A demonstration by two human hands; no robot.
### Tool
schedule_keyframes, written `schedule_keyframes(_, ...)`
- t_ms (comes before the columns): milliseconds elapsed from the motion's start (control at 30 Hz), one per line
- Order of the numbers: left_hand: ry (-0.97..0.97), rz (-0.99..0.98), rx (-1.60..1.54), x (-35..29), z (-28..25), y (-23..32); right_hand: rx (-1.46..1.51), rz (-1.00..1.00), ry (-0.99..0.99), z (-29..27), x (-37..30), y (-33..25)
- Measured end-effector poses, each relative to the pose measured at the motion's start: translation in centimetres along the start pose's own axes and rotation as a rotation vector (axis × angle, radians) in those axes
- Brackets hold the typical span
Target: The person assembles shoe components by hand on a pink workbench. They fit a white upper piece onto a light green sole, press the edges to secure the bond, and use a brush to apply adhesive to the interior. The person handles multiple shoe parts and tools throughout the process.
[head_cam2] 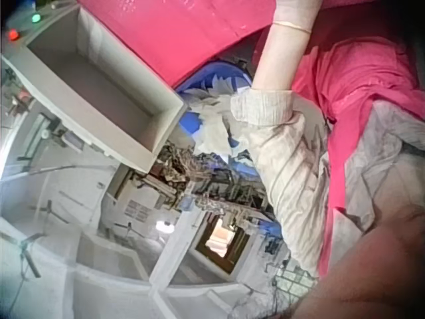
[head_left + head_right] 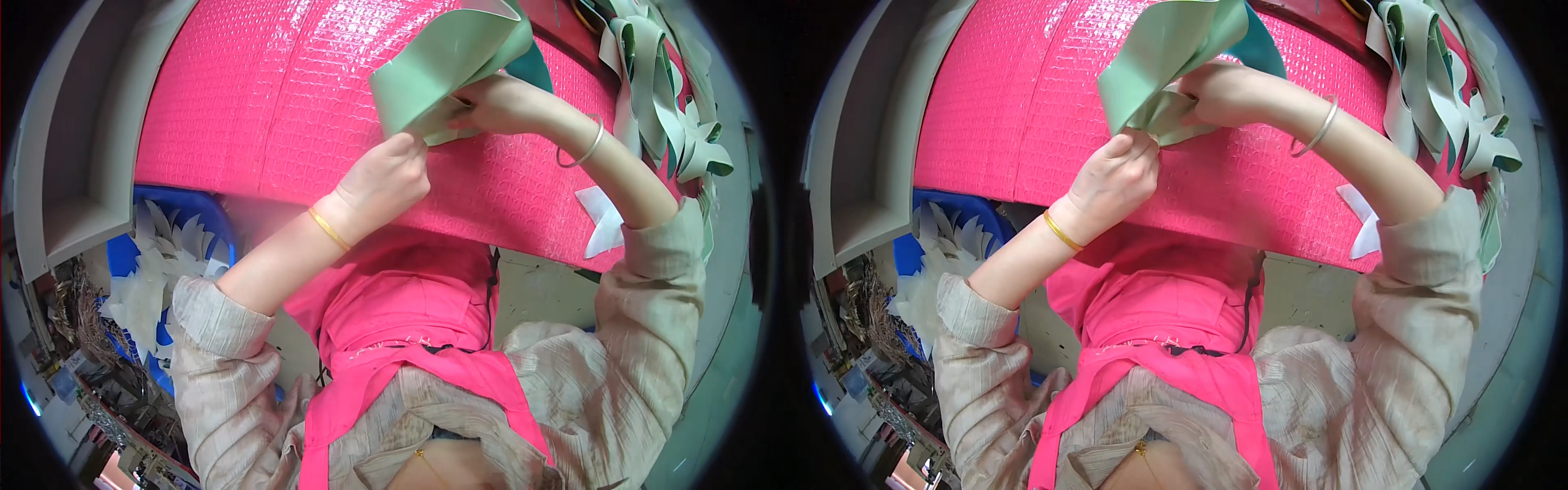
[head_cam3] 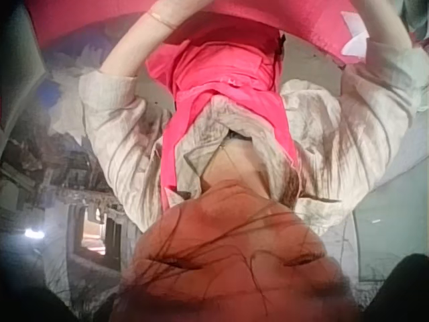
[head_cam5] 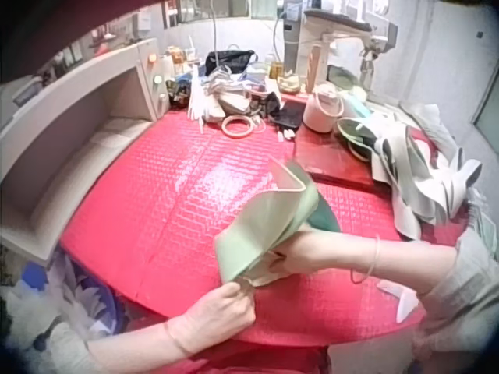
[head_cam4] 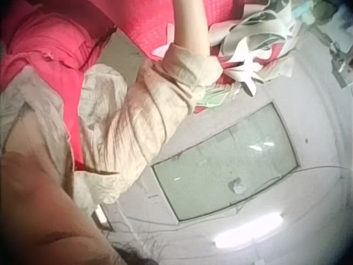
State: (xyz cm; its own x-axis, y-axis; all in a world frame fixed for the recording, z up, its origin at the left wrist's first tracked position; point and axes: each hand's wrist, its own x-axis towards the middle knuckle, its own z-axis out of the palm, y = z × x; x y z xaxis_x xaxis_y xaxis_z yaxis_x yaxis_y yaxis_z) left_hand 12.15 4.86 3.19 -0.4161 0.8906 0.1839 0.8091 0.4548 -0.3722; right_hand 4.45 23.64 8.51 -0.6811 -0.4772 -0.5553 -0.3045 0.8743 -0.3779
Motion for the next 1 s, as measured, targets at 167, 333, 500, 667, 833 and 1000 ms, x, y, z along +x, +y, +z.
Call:
schedule_keyframes(167, 0.008, -0.043, -0.046, -0.1, 0.0, 0.4, -0.061, 0.002, -0.062, 0.0, -0.4, -2.0)
schedule_keyframes(333, 0.074, -0.068, -0.045, -0.2, 0.4, 0.5, 0.135, 0.033, 0.226, 3.1, 0.4, -0.3)
schedule_keyframes(500, 0.134, -0.075, 0.005, -0.3, 0.4, 0.3, 0.112, 0.080, 0.179, 2.5, 0.0, -1.0)
schedule_keyframes(667, 0.142, -0.138, -0.075, -0.8, 0.8, 0.3, -0.074, -0.005, 0.153, 1.9, 0.5, -0.9)
schedule_keyframes(833, 0.121, -0.298, -0.230, -1.2, 0.6, 0.8, -0.185, -0.084, 0.081, 2.2, 1.6, -0.7)
schedule_keyframes(1000, 0.118, -0.295, -0.234, -0.5, 0.7, 1.7, -0.244, -0.194, 0.094, 0.9, 0.9, -0.5)
